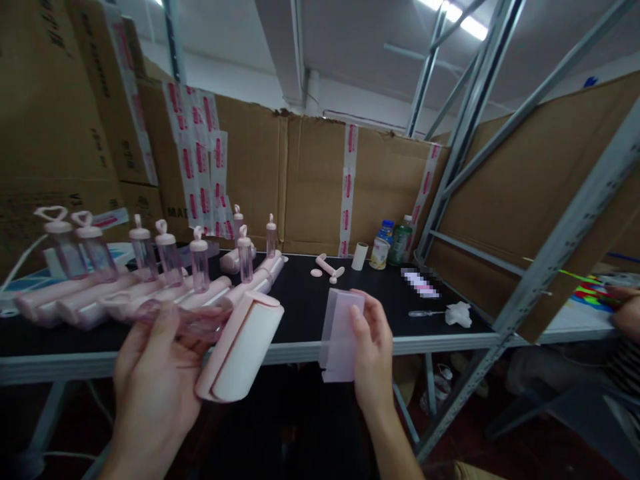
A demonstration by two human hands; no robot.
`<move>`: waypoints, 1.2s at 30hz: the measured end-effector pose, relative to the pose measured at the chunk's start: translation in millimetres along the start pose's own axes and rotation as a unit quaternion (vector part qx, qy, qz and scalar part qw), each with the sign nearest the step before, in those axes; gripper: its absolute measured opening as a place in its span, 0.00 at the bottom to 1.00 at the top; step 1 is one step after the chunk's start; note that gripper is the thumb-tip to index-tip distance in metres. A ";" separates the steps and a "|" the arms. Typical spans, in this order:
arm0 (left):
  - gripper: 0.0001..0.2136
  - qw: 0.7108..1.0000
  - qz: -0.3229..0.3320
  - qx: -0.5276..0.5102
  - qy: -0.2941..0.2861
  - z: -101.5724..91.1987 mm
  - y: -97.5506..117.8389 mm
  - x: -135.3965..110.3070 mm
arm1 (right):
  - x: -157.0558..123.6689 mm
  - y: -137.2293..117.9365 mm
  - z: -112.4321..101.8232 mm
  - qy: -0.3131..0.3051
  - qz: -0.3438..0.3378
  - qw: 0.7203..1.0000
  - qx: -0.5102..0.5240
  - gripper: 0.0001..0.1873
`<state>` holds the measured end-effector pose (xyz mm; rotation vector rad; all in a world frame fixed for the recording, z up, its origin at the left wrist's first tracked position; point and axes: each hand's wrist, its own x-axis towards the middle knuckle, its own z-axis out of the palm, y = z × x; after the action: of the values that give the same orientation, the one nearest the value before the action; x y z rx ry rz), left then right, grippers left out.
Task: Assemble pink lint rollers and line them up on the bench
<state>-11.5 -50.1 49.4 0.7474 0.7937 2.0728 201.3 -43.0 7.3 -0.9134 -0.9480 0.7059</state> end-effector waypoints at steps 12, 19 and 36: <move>0.13 0.999 -0.018 0.000 0.037 8.8 -26.0 -45.3 | -63.4 8.3 52.2 -0.060 0.029 0.997 -0.036 0.28; 0.12 0.999 -0.024 -0.024 0.032 11.3 -21.6 -46.5 | -52.2 0.3 41.6 -0.069 0.055 0.996 -0.027 0.26; 0.14 0.999 -0.019 0.016 0.043 10.9 -15.2 -43.5 | -55.4 -1.6 45.1 -0.025 0.051 0.998 -0.023 0.27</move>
<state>26.0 -75.1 34.8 0.6586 0.8850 2.0742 137.5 -74.6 1.2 -0.9937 -0.9704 0.8003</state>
